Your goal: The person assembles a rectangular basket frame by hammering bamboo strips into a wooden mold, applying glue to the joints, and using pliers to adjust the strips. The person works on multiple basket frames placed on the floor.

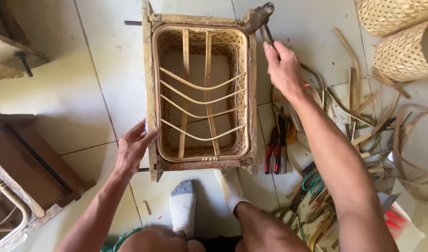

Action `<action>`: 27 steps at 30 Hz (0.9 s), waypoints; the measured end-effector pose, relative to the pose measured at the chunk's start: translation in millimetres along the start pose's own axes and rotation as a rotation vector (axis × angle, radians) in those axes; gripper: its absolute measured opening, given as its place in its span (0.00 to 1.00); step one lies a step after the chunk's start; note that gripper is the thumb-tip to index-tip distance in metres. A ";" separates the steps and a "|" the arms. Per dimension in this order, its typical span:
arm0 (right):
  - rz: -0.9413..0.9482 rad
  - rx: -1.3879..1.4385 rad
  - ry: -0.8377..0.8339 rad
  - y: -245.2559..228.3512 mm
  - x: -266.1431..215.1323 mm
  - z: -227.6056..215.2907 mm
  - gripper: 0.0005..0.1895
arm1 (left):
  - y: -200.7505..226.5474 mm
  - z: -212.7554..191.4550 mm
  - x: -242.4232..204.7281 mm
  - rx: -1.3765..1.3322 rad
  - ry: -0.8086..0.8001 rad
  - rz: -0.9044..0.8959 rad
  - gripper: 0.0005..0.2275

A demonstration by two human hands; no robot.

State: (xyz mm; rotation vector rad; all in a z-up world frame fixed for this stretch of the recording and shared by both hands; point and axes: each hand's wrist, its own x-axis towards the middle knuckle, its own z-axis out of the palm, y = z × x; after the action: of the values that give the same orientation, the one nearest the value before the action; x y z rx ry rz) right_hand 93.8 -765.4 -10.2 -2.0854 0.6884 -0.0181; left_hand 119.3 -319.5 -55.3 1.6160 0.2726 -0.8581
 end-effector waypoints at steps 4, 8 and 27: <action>0.076 -0.023 -0.058 -20.4 5.8 5.2 0.18 | 6.5 6.2 6.4 -0.002 0.037 0.006 0.28; -0.161 -0.060 -0.031 -37.8 17.4 32.7 0.15 | 7.5 11.3 15.3 0.003 0.068 0.014 0.27; -0.421 -0.122 -0.297 -127.0 7.1 129.7 0.17 | 18.8 20.7 27.9 -0.044 0.129 0.048 0.24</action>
State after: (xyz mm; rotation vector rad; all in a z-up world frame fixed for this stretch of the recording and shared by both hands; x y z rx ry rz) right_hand 193.3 -614.9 10.4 -2.2542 0.0677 0.0984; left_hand 142.5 -351.1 -59.6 1.6328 0.3395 -0.7077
